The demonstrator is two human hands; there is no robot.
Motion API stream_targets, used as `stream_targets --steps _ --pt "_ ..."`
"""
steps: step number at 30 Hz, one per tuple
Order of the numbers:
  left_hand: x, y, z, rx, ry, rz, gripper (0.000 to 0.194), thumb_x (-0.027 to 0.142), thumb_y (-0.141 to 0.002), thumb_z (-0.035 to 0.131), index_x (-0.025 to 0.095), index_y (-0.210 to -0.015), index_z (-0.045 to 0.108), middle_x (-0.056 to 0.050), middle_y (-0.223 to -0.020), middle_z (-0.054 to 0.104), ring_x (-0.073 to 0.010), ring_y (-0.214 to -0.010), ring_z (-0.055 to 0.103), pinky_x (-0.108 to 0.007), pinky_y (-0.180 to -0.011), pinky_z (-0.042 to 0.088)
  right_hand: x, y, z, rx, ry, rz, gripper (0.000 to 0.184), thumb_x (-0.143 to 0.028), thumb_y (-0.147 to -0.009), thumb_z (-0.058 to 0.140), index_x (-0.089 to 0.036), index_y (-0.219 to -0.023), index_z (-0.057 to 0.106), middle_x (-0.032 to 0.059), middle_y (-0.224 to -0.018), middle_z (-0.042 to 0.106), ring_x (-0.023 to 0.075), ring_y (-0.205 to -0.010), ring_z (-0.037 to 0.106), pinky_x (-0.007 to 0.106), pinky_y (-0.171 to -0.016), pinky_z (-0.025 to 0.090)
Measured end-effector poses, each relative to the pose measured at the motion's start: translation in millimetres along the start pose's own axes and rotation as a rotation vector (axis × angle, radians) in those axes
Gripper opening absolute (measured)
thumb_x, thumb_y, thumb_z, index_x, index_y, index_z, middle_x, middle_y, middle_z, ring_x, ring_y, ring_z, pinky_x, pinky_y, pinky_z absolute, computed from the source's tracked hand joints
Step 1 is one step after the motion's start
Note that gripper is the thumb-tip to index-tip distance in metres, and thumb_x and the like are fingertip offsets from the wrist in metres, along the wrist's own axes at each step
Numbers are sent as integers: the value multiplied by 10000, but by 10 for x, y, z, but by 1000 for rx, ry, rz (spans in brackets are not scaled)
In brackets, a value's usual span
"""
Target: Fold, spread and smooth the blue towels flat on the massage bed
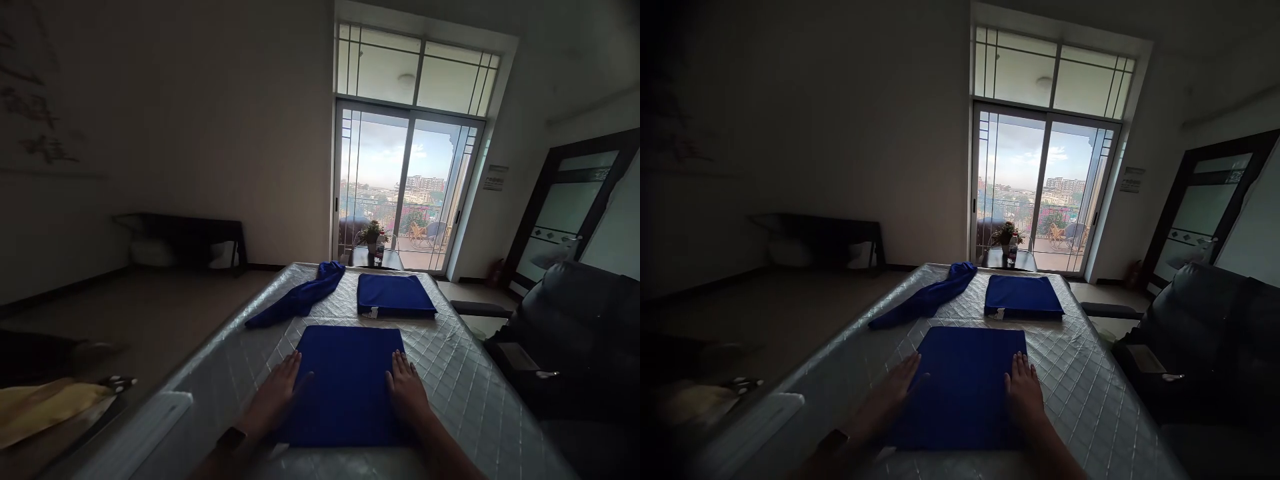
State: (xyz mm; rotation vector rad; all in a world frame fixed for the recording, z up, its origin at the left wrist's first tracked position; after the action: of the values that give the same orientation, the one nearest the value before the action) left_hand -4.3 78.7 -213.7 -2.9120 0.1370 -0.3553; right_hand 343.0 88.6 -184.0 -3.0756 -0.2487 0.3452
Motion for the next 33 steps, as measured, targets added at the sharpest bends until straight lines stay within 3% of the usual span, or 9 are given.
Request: stream_targets --steps 4,8,13,17,19,22,28,31,33 --pt "229 32 -64 31 -20 74 792 628 -1030 233 52 -1552 387 -185 -1627 339 -309 -1524 310 -523 -1246 292 -71 111 -103 12 48 -28 630 -314 -1028 224 -47 -1597 266 101 -1680 169 223 -1572 121 426 -1277 105" --pt "867 20 -33 29 63 236 707 601 -1045 276 148 -1582 358 -142 -1640 324 -294 -1526 300 -513 -1241 311 -108 382 -111 -50 65 -74 631 -337 -1023 240 -58 -1584 314 103 -1668 214 238 -1565 150 439 -1279 124" --pt "1797 28 196 -31 178 531 695 607 -1039 319 205 -1606 303 -131 -1629 353 -277 -1517 327 -501 -1232 346 14 741 76 -104 9 -49 663 -449 -1021 281 -123 -1598 313 65 -1666 192 241 -1560 159 445 -1275 188" --pt "2100 73 329 -72 200 664 678 600 -1045 310 220 -1606 297 -105 -1621 368 -267 -1520 320 -482 -1239 341 70 836 141 -158 18 -59 667 -452 -1019 274 -143 -1610 278 42 -1668 138 231 -1563 134 447 -1275 186" --pt "2032 99 339 -84 175 679 672 599 -1048 311 222 -1604 290 -97 -1620 359 -271 -1516 327 -490 -1237 340 66 837 125 -166 10 -53 691 -477 -1024 248 -116 -1612 247 49 -1670 123 233 -1565 124 446 -1277 178" --pt "1673 143 278 -111 129 628 680 612 -1044 317 229 -1602 262 -86 -1627 331 -276 -1513 326 -500 -1232 341 57 834 91 -177 -11 -47 725 -514 -1025 235 -87 -1611 217 61 -1672 104 242 -1565 118 446 -1281 162" --pt "429 456 67 -141 1 361 645 629 -1024 357 315 -1579 258 -50 -1622 312 -305 -1497 353 -523 -1213 364 167 875 69 -103 -52 -106 630 -461 -988 403 -199 -1561 422 31 -1664 243 287 -1559 188 506 -1274 195" --pt "-100 760 56 -86 -42 290 637 623 -998 419 371 -1564 273 -36 -1605 338 -320 -1461 418 -512 -1173 429 321 896 167 -55 -52 -205 467 -375 -975 451 -267 -1385 647 61 -1563 491 285 -1467 417 445 -1225 329" --pt "-311 944 70 15 -42 288 680 604 -972 486 422 -1567 212 -19 -1599 354 -319 -1426 472 -494 -1123 494 463 897 292 -19 -45 -263 387 -339 -989 439 -317 -1257 718 73 -1367 667 255 -1283 604 388 -1112 461"
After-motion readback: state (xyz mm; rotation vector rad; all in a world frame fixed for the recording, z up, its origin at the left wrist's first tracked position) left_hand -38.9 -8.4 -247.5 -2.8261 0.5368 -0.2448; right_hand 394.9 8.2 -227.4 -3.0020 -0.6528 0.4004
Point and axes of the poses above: each hand's wrist, its own y-axis away from the middle knuckle, its own z-axis out of the palm, x = y × z, the point moved 2 cm from there along -y, towards the middle knuckle
